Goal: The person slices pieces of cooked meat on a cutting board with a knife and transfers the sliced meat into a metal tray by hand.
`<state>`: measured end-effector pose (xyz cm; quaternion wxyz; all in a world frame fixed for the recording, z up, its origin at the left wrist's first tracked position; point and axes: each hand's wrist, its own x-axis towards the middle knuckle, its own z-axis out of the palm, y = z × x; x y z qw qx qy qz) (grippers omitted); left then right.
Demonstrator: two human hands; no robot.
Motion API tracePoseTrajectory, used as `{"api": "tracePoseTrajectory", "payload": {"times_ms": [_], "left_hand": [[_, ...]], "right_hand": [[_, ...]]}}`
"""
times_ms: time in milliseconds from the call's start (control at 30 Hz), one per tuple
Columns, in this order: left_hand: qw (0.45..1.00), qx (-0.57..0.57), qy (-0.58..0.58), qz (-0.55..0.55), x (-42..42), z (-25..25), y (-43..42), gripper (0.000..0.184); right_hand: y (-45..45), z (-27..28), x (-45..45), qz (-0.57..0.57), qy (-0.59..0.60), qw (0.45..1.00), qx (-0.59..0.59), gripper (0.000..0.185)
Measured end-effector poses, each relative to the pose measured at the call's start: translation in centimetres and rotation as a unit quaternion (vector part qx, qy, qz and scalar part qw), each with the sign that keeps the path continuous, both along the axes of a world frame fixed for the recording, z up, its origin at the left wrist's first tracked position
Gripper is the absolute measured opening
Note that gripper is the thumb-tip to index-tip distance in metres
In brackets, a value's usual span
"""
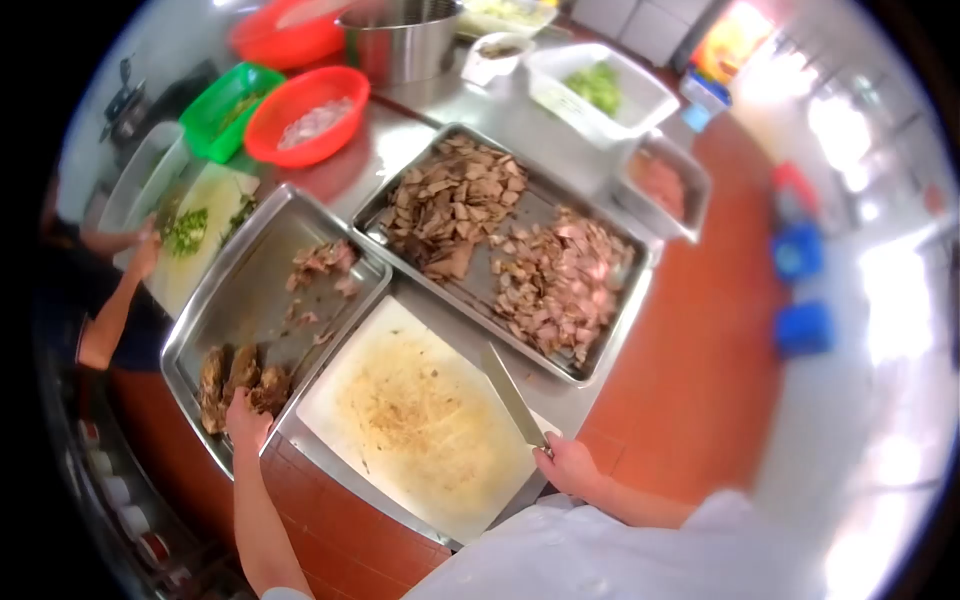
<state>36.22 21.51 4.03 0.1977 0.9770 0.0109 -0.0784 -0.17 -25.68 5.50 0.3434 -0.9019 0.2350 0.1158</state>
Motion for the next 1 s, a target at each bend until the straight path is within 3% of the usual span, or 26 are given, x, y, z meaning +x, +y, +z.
{"api": "tracePoseTrajectory", "payload": {"times_ms": [67,333,400,500,567,633,700,767,1000], "left_hand": [[0.999,-0.008,0.037,0.006,0.3,1.5,-0.8,0.055],[0.997,-0.069,-0.042,-0.005,0.0,5.5,-1.6,0.052],[0.980,-0.193,-0.033,0.044,-2.2,4.0,-1.9,0.050],[0.942,-0.328,0.022,0.059,-10.3,10.2,-10.6,0.041],[0.958,-0.273,0.090,0.002,-13.0,5.3,-11.2,0.041],[0.953,-0.270,0.132,0.021,-17.2,5.3,-16.5,0.039],[0.961,-0.261,0.063,-0.073,-20.6,2.8,-19.2,0.041],[0.961,-0.259,0.010,-0.092,-23.6,0.2,-20.7,0.042],[0.939,-0.341,0.041,-0.009,-26.4,0.3,-21.7,0.050]], "right_hand": [[0.5,0.7,-0.5,-0.006,0.006,1.000,-0.009,0.028],[0.4,0.3,-0.8,0.004,-0.009,1.000,-0.014,0.028],[0.5,0.1,-0.9,0.005,-0.007,1.000,-0.021,0.028],[0.6,0.3,-0.8,0.002,-0.017,1.000,-0.007,0.028],[0.6,0.3,-1.0,0.012,-0.027,1.000,-0.003,0.029],[0.2,0.1,-0.9,0.012,-0.041,0.999,-0.017,0.029],[-0.1,0.3,-0.6,0.032,-0.048,0.998,-0.034,0.029],[-0.3,0.8,-0.3,0.021,-0.036,0.999,-0.027,0.030],[0.4,2.0,-1.5,-0.051,-0.071,0.992,0.096,0.028]]}}
